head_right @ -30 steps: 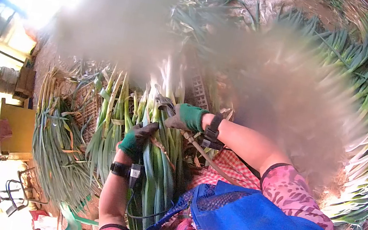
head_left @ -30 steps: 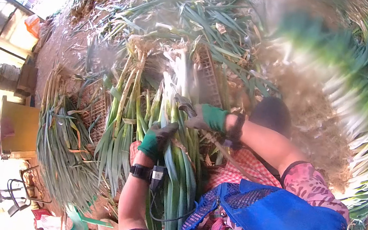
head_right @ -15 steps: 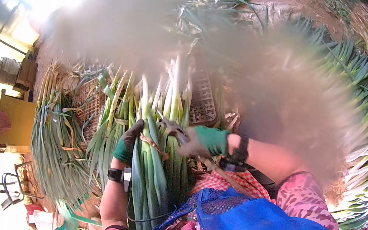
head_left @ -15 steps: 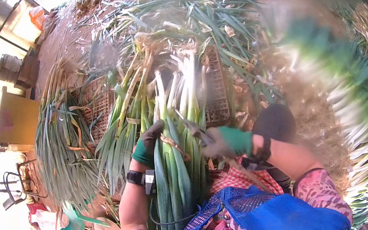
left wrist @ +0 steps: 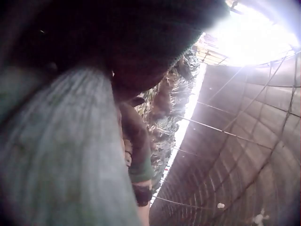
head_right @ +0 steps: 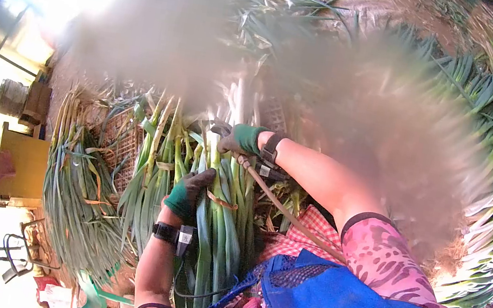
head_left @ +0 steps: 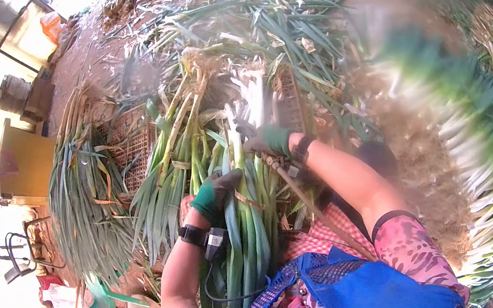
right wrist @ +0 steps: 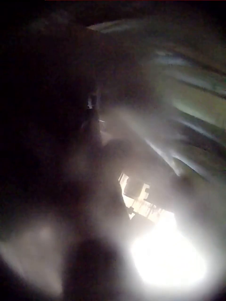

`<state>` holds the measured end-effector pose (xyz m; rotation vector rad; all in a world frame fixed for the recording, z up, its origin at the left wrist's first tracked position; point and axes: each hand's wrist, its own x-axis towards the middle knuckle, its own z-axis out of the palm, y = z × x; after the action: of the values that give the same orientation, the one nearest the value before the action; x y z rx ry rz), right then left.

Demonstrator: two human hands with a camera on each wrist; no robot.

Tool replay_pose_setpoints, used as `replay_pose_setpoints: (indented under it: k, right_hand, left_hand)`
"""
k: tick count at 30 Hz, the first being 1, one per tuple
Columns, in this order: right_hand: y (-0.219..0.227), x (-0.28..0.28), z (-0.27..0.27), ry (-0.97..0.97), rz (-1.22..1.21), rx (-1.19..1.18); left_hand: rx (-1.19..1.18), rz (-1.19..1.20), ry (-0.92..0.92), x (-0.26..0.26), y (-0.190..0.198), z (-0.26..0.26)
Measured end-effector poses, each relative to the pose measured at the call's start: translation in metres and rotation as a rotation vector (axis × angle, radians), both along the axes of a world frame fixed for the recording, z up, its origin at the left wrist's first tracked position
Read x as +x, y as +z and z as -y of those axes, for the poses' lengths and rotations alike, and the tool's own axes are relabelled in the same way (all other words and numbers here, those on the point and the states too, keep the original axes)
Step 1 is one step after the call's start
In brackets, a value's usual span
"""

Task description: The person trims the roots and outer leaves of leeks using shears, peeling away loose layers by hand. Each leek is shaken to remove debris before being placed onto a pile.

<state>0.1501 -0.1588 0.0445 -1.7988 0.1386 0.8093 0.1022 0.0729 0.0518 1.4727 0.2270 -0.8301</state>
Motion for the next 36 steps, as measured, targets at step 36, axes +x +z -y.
replay_pose_setpoints:
  k: [36]
  right_hand:
    - [0.043,-0.178,0.095,-0.16,0.105,0.013]
  left_hand:
    - [0.752,0.581,-0.219,0.107,0.072,-0.081]
